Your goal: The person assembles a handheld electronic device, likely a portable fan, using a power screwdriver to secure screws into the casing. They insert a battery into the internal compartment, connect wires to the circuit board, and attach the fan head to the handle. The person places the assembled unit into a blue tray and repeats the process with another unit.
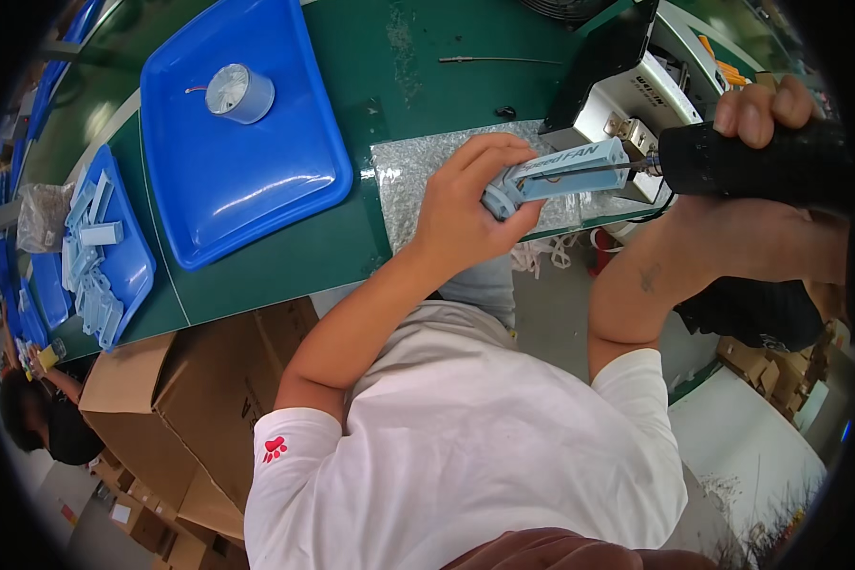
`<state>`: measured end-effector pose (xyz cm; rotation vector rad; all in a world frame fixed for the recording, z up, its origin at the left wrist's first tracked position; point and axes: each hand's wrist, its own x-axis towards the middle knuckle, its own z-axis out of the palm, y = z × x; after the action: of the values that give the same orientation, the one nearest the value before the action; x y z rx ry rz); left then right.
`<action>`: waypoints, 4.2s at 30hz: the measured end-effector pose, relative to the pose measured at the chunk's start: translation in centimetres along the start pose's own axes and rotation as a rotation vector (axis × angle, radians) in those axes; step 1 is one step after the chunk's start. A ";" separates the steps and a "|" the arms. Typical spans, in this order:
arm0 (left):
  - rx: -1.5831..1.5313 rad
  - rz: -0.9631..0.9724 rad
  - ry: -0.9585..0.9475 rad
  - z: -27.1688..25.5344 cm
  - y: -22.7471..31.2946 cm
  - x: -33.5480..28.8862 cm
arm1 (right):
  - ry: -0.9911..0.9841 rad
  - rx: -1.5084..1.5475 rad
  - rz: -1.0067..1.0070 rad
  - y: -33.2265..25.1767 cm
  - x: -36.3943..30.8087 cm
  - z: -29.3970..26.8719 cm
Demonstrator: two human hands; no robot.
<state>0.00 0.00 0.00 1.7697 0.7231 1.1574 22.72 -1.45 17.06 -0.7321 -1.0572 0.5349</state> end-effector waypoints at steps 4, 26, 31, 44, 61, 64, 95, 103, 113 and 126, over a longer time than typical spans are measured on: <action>-0.008 0.006 0.008 0.0 0.0 0.1 | 0.040 0.006 0.009 0.0 0.0 0.5; 0.029 0.081 -0.034 0.7 0.4 0.3 | 0.190 0.210 0.008 1.9 -3.0 4.8; 0.093 -0.020 -0.039 -1.7 0.9 -0.2 | 0.203 0.164 -0.106 2.0 -3.2 6.5; -0.832 -0.515 0.434 -6.0 -5.3 22.5 | 0.186 -0.107 -0.067 -2.8 -3.0 -0.2; 1.385 -0.423 1.067 -35.6 -2.2 -3.9 | 0.331 -0.800 -0.290 4.1 -2.2 1.1; 1.170 -0.844 1.060 -40.9 -3.1 -4.8 | 0.352 -0.837 -0.595 4.7 -3.1 3.7; 0.394 -0.276 0.370 -23.5 -1.2 2.2 | -0.197 -0.092 0.539 14.7 -16.4 8.0; -0.990 -0.586 0.280 -15.8 2.2 -1.5 | -0.293 0.279 0.718 12.8 -11.9 11.3; 0.031 -0.307 0.064 -12.3 4.7 -1.0 | -0.103 0.481 0.537 12.4 -9.3 9.9; 0.159 -0.035 0.040 -12.6 5.1 -1.0 | -0.208 0.396 0.232 11.3 -9.9 12.7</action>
<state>-11.88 1.38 6.45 1.8616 0.8873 1.1413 6.57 2.47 6.57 -0.4550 -1.0198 1.0057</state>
